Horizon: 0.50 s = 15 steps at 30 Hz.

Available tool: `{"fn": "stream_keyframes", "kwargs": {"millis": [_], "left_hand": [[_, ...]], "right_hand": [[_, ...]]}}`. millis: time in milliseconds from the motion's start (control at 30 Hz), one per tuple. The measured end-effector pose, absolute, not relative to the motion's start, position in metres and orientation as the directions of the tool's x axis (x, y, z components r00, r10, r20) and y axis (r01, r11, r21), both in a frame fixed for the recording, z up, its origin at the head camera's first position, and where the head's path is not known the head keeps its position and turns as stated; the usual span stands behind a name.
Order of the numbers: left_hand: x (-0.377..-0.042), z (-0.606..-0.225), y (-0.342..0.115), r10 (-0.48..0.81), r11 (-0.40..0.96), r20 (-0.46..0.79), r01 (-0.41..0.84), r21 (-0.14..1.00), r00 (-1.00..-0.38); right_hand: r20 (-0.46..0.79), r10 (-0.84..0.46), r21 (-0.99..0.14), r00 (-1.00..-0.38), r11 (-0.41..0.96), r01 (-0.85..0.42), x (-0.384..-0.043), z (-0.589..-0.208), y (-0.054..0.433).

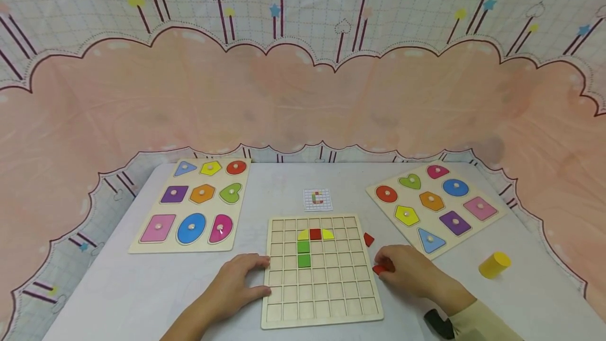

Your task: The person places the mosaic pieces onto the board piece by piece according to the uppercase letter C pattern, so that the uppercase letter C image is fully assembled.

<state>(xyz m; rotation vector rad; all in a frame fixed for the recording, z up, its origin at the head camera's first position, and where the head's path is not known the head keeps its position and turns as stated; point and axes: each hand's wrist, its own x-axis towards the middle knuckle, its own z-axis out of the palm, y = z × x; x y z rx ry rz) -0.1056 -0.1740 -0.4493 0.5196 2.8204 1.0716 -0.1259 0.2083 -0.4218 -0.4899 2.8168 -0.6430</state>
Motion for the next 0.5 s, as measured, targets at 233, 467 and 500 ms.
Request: {"fn": "stream_keyframes", "kwargs": {"millis": [233, 467, 500], "left_hand": [[-0.1056, -0.4494, -0.174, 0.343, 0.7, 0.053, 0.293, 0.652, -0.938], [-0.1056, -0.4494, -0.174, 0.34, 0.702, 0.048, 0.288, 0.651, -0.939], [-0.1057, -0.4494, -0.174, 0.341, 0.702, 0.048, 0.288, 0.651, -0.939]], "right_hand": [[-0.126, -0.379, -0.463, -0.917, 0.84, -0.284, -0.1262, -0.4214, 0.2069], [-0.148, -0.331, -0.465, -0.932, 0.855, -0.229, -0.1259, -0.4185, 0.2052], [-0.15, -0.322, -0.468, -0.935, 0.856, -0.219, -0.1261, -0.4179, 0.205]]}}
